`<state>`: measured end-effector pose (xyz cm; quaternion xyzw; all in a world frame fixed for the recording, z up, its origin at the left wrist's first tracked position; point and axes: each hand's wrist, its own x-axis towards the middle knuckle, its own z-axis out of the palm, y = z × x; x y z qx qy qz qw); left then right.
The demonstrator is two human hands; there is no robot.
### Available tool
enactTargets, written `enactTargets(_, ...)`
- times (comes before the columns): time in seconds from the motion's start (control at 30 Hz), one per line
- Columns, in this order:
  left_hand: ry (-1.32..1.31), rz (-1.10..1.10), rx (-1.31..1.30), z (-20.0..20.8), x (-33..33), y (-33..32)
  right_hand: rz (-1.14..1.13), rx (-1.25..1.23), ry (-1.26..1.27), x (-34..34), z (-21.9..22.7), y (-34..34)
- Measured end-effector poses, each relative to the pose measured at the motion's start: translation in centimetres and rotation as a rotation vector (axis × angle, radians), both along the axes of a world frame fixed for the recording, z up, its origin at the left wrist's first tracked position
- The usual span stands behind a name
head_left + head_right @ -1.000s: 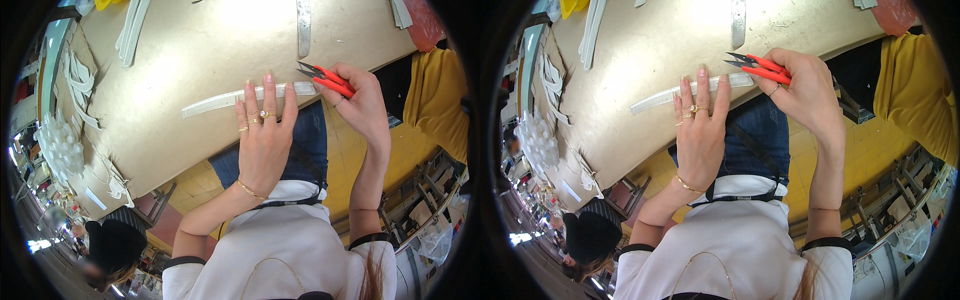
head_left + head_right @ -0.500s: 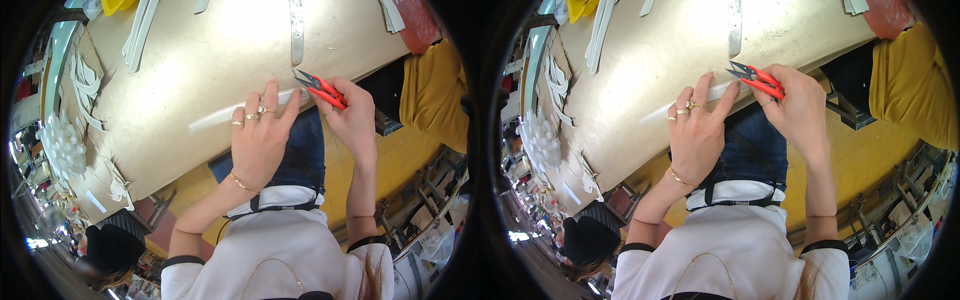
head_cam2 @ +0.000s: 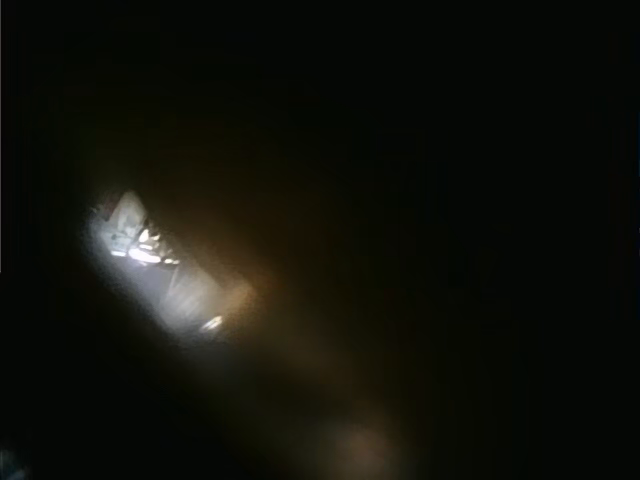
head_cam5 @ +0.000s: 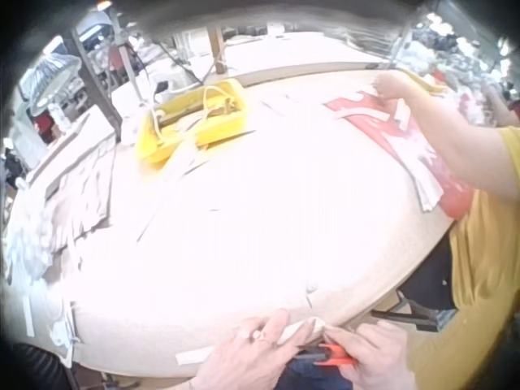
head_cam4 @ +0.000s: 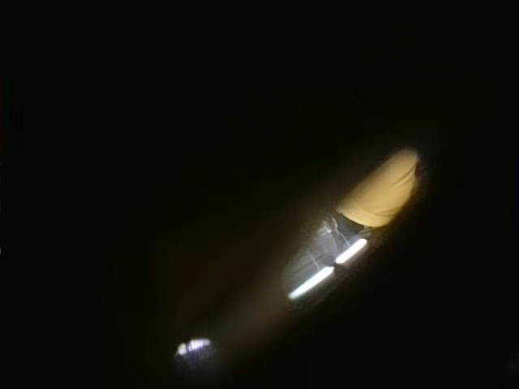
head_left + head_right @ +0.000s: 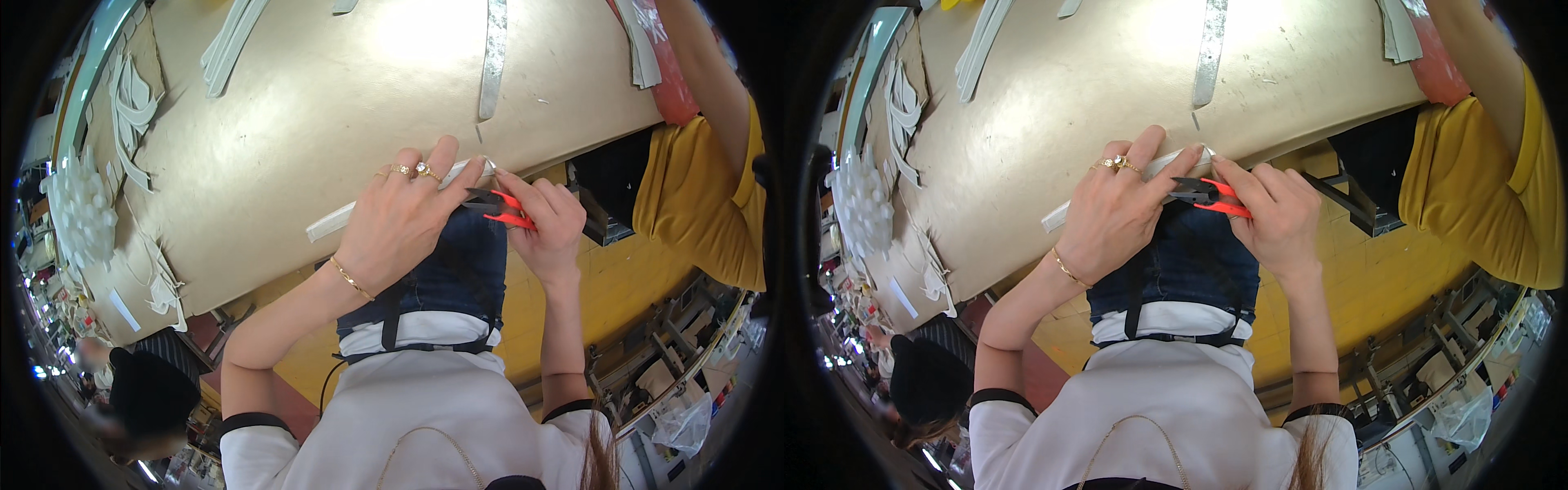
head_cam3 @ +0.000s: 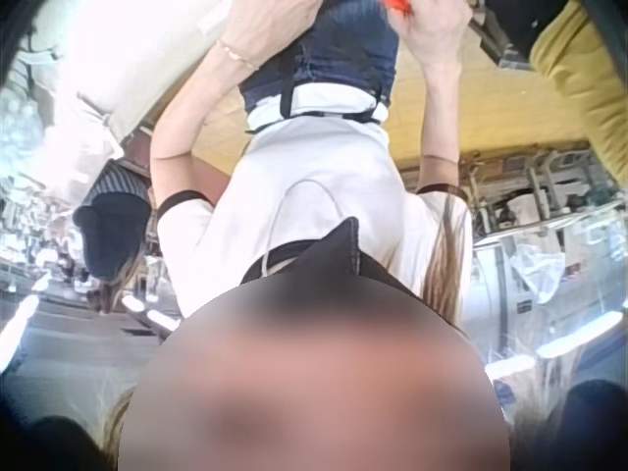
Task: The person uses red-handled scissors to cut long white fabric strips into shorter pieces on a worktable. The person repeatedly picks up strips, cuts them, and places the cut pieces on the table. Another person works nearby on similar materials.
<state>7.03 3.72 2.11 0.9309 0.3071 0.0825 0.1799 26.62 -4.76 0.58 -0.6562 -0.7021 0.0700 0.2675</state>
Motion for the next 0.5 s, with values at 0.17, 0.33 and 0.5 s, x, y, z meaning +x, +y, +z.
enactTargets(0.17,0.008,-0.024,-0.072,0.21,-0.01,0.69,0.048,0.054,-0.055,0.02,-0.26,-0.17)
enactTargets(0.33,-0.007,-0.027,-0.07,0.51,0.0,0.89,0.054,0.08,-0.131,0.19,-0.15,0.01)
enactTargets(0.5,0.01,-0.024,-0.057,0.47,0.08,0.79,0.061,0.063,-0.151,0.41,0.14,-0.05)
